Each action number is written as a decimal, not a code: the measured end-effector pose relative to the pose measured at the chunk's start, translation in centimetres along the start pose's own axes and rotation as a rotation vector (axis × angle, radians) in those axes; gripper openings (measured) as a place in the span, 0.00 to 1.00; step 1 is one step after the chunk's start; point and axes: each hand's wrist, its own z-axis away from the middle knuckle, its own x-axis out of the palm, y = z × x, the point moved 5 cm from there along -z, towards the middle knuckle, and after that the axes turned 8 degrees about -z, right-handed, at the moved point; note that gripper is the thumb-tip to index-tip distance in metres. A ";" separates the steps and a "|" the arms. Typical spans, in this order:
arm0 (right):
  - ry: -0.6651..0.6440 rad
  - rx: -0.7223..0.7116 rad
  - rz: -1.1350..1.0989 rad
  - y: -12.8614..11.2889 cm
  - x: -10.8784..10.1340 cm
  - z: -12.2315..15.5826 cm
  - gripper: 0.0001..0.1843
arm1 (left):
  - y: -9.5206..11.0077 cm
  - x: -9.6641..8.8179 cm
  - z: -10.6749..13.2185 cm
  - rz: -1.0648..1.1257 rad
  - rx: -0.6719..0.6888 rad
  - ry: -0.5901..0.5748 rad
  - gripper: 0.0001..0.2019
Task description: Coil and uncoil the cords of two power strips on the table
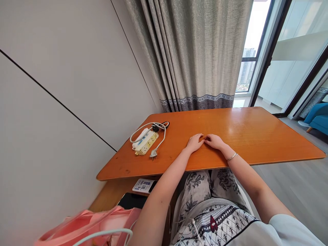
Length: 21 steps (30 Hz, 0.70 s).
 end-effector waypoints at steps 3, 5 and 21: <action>-0.008 0.002 -0.005 0.0 -0.1 0.0 0.11 | -1.2 -1.4 -0.3 0.055 -0.049 0.034 0.20; -0.013 0.005 -0.011 0.1 0.0 0.0 0.11 | -2.5 -3.3 -0.4 0.085 -0.104 0.101 0.21; -0.014 0.025 -0.027 0.3 0.2 -0.1 0.10 | -17.8 -18.5 7.7 -0.501 -0.689 0.329 0.42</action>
